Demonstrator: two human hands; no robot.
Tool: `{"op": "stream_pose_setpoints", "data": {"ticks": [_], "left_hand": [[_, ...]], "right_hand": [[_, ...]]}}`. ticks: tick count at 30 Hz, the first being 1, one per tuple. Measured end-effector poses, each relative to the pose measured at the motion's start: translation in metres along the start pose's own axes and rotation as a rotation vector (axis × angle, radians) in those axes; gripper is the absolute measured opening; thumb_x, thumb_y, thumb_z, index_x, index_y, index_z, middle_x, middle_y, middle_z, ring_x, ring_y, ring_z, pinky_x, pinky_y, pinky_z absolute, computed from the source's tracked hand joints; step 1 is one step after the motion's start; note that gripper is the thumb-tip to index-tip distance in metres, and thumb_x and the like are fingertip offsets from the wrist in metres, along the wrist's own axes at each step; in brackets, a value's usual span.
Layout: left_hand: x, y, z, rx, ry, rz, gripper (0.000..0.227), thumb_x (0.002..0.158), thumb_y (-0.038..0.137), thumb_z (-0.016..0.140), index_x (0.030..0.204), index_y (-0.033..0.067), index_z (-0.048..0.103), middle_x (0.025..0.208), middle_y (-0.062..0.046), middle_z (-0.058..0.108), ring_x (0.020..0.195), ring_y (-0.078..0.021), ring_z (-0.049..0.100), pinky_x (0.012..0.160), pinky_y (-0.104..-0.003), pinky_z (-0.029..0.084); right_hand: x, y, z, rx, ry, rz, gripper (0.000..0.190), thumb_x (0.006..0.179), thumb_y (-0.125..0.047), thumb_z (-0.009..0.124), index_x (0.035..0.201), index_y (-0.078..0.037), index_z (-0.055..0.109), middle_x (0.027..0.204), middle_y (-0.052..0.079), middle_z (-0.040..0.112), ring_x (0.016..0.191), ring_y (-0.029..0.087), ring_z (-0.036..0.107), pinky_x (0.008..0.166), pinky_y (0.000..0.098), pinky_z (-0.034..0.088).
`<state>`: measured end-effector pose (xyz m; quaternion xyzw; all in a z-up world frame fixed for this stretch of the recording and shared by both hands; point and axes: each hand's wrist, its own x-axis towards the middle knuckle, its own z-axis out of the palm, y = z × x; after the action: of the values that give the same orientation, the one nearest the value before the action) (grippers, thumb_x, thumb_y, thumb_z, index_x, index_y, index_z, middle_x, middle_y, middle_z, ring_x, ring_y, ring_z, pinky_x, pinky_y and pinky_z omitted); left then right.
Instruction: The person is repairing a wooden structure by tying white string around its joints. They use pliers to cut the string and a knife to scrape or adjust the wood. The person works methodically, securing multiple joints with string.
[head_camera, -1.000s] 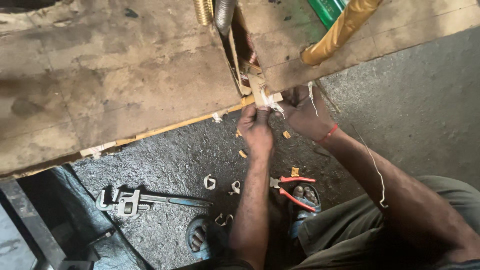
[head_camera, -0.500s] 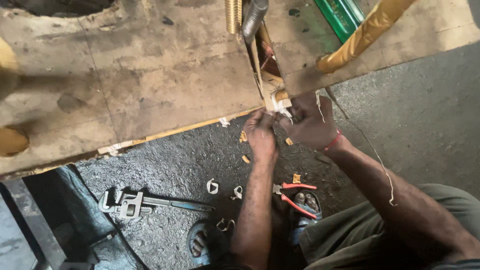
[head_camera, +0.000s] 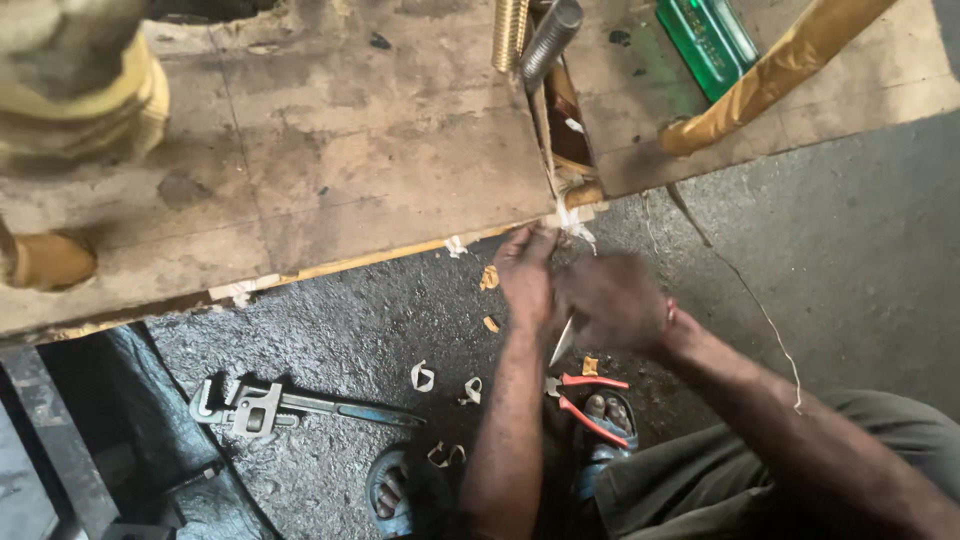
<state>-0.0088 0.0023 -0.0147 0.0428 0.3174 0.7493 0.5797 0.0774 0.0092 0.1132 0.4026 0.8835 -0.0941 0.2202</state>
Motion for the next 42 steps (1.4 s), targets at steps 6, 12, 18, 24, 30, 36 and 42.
{"op": "stream_pose_setpoints", "data": {"ticks": [6, 12, 18, 24, 30, 36, 42], "left_hand": [[-0.002, 0.003, -0.008, 0.02, -0.065, -0.108, 0.014, 0.1, 0.009, 0.065, 0.1, -0.0025, 0.074, 0.083, -0.012, 0.073, 0.068, -0.019, 0.065, 0.067, -0.036, 0.054], [-0.009, 0.003, 0.005, 0.135, -0.069, -0.003, 0.013, 0.098, 0.006, 0.066, 0.104, -0.0018, 0.075, 0.086, -0.01, 0.075, 0.074, -0.0158, 0.068, 0.075, -0.031, 0.059], [-0.008, 0.007, 0.003, 0.241, -0.081, 0.066, 0.015, 0.1, 0.004, 0.065, 0.11, -0.0022, 0.075, 0.086, -0.009, 0.074, 0.073, -0.0131, 0.065, 0.07, -0.028, 0.053], [-0.012, -0.001, 0.011, 0.042, -0.066, 0.033, 0.011, 0.098, 0.001, 0.065, 0.102, -0.0032, 0.074, 0.088, -0.007, 0.074, 0.076, -0.0134, 0.066, 0.076, -0.029, 0.056], [-0.011, 0.009, 0.011, 0.1, 0.001, -0.088, 0.006, 0.096, 0.005, 0.068, 0.096, 0.0008, 0.074, 0.082, -0.005, 0.073, 0.071, -0.0124, 0.066, 0.068, -0.026, 0.054], [-0.014, 0.008, 0.008, 0.503, -0.012, 0.032, 0.008, 0.09, 0.006, 0.078, 0.095, -0.0002, 0.076, 0.08, -0.003, 0.071, 0.068, -0.0093, 0.06, 0.06, -0.024, 0.047], [-0.023, 0.012, 0.014, 0.46, -0.126, 0.033, 0.012, 0.094, 0.011, 0.072, 0.103, 0.0034, 0.077, 0.079, -0.002, 0.074, 0.067, -0.0089, 0.066, 0.063, -0.024, 0.055]], "right_hand": [[-0.02, 0.015, 0.001, 0.424, 0.708, 0.078, 0.017, 0.087, -0.018, 0.086, 0.089, -0.008, 0.072, 0.074, 0.009, 0.062, 0.06, 0.018, 0.06, 0.054, 0.0336, 0.047], [-0.007, 0.031, -0.009, 0.618, 0.821, -0.038, 0.018, 0.091, -0.003, 0.076, 0.108, -0.005, 0.072, 0.093, 0.009, 0.07, 0.065, 0.014, 0.06, 0.058, 0.0293, 0.046], [0.004, 0.03, -0.015, 0.521, 0.716, -0.108, 0.023, 0.085, -0.011, 0.081, 0.104, -0.003, 0.072, 0.084, 0.011, 0.064, 0.068, 0.022, 0.06, 0.06, 0.0348, 0.047], [0.011, 0.024, -0.01, 0.83, 0.476, 0.317, 0.026, 0.081, -0.025, 0.082, 0.084, -0.004, 0.066, 0.07, 0.008, 0.067, 0.064, 0.024, 0.061, 0.058, 0.0374, 0.05], [-0.019, -0.006, 0.01, 0.496, 0.76, -0.127, 0.01, 0.081, -0.016, 0.067, 0.08, -0.006, 0.063, 0.082, 0.014, 0.066, 0.066, 0.03, 0.064, 0.06, 0.04, 0.052], [-0.025, 0.017, 0.026, 0.587, 0.483, 0.326, 0.025, 0.084, -0.018, 0.072, 0.071, -0.003, 0.056, 0.069, 0.017, 0.061, 0.059, 0.029, 0.061, 0.059, 0.042, 0.05], [-0.014, 0.037, 0.018, 1.244, 0.585, 0.376, 0.027, 0.093, -0.018, 0.063, 0.118, -0.007, 0.06, 0.096, 0.002, 0.067, 0.083, 0.01, 0.066, 0.065, 0.0323, 0.062]]}}
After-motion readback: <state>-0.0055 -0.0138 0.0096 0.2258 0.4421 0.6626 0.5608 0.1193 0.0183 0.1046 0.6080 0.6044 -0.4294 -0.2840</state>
